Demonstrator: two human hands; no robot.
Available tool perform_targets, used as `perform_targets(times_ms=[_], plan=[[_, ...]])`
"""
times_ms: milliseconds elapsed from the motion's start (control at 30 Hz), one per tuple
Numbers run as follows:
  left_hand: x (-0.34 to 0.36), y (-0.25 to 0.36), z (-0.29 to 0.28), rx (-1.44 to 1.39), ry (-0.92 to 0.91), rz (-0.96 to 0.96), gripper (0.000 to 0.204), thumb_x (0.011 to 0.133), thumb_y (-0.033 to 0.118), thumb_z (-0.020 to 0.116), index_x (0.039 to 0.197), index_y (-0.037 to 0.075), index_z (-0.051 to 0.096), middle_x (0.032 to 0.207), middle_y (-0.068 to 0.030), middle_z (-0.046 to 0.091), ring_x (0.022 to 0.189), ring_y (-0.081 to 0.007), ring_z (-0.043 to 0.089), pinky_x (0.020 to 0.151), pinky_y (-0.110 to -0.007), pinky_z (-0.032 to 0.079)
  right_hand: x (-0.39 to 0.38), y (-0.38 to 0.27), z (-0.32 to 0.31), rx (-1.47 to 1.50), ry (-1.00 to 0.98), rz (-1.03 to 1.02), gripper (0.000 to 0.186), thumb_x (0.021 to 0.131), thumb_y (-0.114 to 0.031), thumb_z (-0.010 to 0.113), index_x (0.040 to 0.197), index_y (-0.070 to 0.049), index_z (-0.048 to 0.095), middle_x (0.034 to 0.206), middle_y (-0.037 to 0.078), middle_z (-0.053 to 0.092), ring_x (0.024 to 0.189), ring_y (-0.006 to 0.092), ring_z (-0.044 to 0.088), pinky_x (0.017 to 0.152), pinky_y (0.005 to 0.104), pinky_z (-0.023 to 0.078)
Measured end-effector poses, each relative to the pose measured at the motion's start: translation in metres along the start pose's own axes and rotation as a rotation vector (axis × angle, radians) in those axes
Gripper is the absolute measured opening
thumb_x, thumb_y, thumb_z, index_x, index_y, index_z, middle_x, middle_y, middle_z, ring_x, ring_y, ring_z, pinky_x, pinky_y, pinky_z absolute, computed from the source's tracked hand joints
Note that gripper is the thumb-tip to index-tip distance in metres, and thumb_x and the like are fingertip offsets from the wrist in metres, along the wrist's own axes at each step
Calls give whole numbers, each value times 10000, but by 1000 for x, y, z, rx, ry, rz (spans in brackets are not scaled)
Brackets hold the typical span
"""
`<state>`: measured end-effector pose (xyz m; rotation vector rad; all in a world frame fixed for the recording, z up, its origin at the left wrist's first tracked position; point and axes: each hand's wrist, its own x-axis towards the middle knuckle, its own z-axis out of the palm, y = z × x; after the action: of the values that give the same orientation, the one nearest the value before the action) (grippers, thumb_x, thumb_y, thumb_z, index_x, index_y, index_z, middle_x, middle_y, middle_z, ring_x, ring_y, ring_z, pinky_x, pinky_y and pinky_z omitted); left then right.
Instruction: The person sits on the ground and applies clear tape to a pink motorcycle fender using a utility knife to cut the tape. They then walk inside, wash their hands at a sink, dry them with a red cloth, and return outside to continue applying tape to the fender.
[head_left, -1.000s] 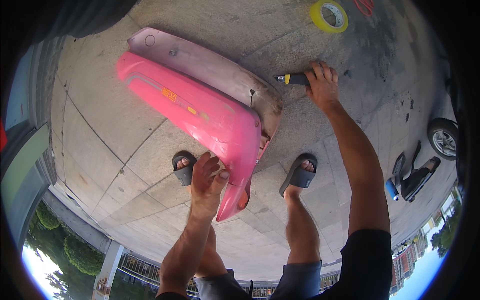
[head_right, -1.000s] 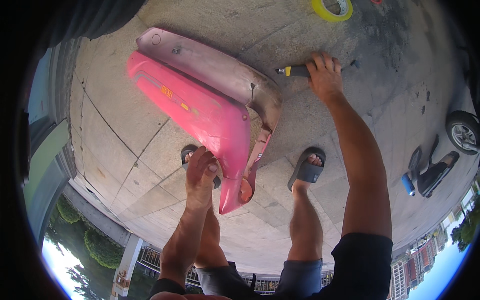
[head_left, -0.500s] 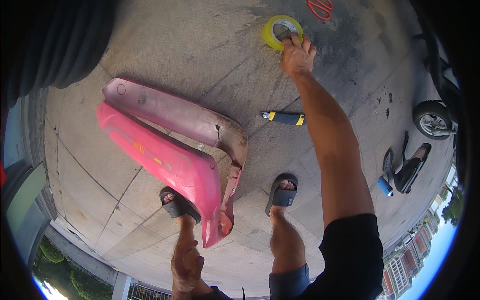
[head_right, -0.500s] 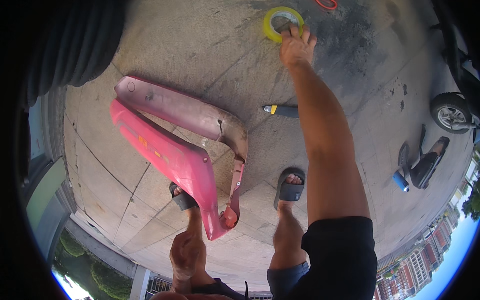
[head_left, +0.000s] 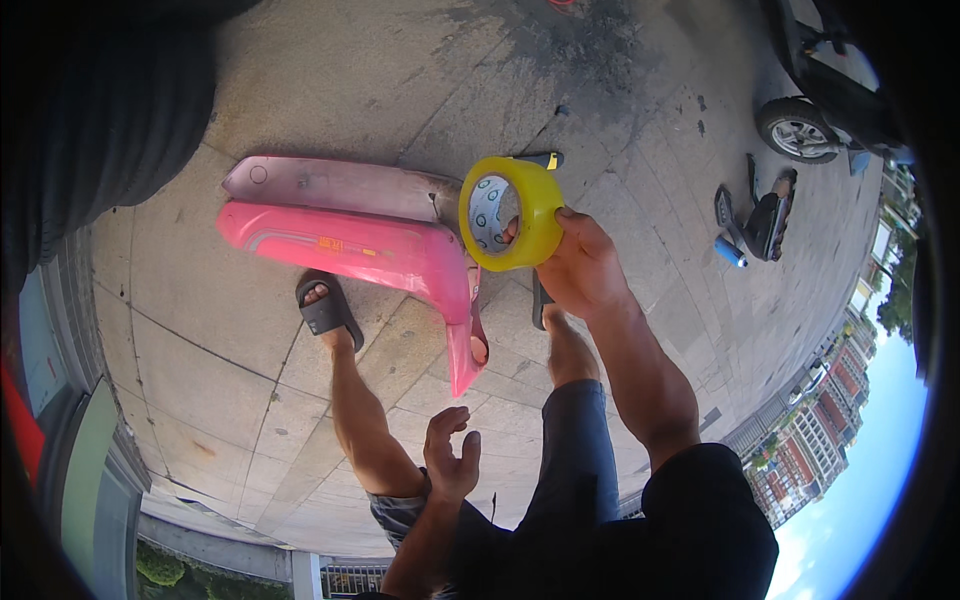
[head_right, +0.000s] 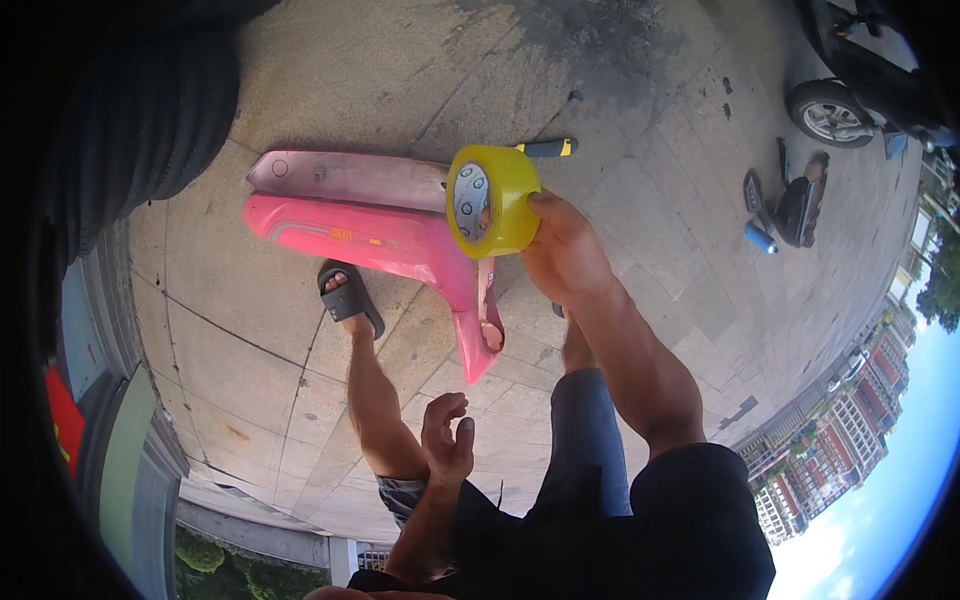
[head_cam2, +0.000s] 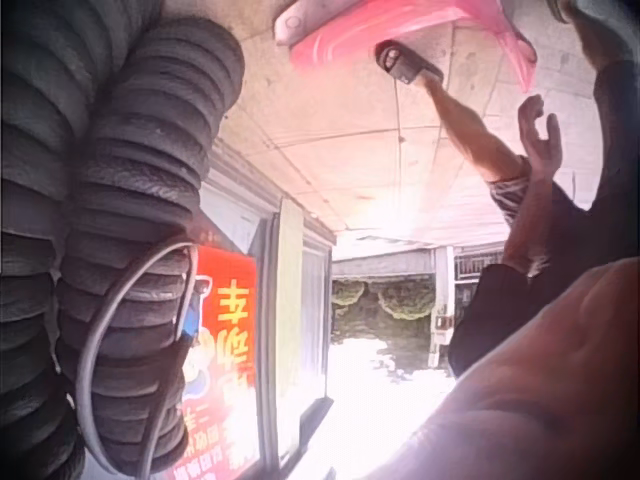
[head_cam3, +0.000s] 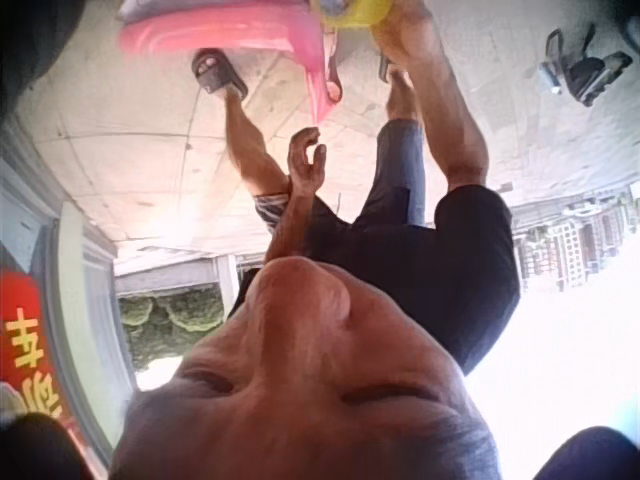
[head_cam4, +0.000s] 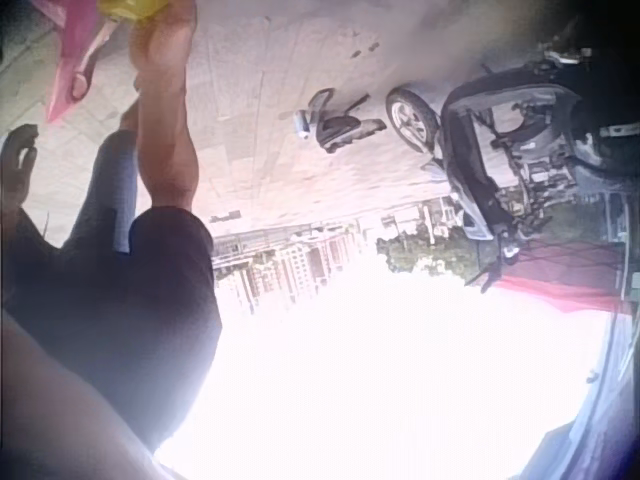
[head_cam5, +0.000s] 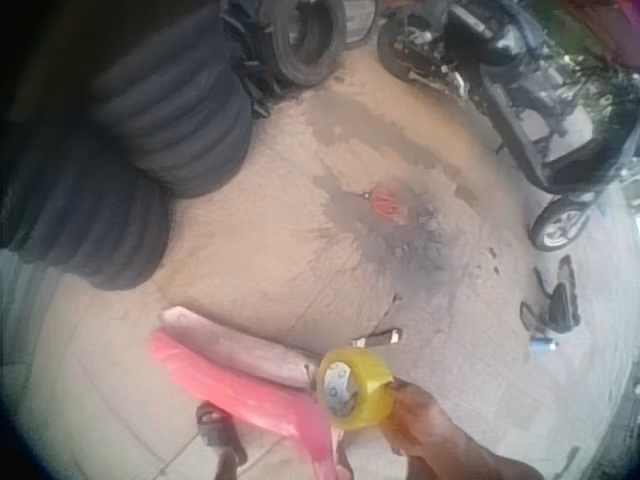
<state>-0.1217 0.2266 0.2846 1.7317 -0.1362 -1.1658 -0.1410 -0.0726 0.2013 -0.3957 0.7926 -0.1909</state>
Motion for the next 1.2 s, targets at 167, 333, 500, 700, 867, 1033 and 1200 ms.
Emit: perform_targets(times_ms=[167,333,500,700,867,1033,1200], plan=[[58,26,-127,195,-182,387,490,731,-22,655,1212,3,560,1247,-184,575,1147,-321,577,950,-398,491,-45,81,93,183,5,-176,539,954,-331,335,1344,7,492,1386,135,526,1323,270,435,1132,463,243],[90,10,-177,-25,-141,280,727,747,13,661,1408,-8,358,1444,-197,395,1380,-314,360,1104,-414,331,-61,151,161,407,217,-130,642,940,-401,425,1417,28,408,1382,150,535,1316,251,459,1128,413,263],[12,2,-215,211,-201,140,884,731,55,695,1474,-17,220,1506,-198,284,1401,-307,322,1129,-417,298,-91,209,176,383,199,-64,633,906,-286,567,1433,14,390,1404,148,514,1338,276,444,1144,453,278],[-129,-35,-243,340,-509,171,472,744,86,728,1181,18,564,1231,-189,560,1176,-344,542,1007,-423,441,-139,359,164,271,315,-273,450,895,-8,545,1333,20,446,1289,123,564,1211,196,533,1065,351,384],[-187,-72,-335,530,-683,205,327,742,114,750,1046,68,640,1101,-146,630,1034,-322,607,874,-413,503,-203,500,212,505,712,-295,394,908,31,528,1297,7,472,1230,88,584,1140,160,541,1022,331,405],[-186,-66,-405,741,-769,79,301,764,64,742,1040,41,624,1076,-139,644,990,-306,632,857,-394,517,-226,558,267,469,628,-344,385,920,-10,542,1298,15,472,1226,90,587,1149,156,540,1017,318,406],[21,4,-384,663,-1265,-139,266,807,49,724,1047,29,611,1086,-114,647,969,-259,659,813,-341,538,-165,516,228,342,425,-250,498,914,7,487,1398,47,378,1313,104,546,1223,177,511,1070,342,363]])
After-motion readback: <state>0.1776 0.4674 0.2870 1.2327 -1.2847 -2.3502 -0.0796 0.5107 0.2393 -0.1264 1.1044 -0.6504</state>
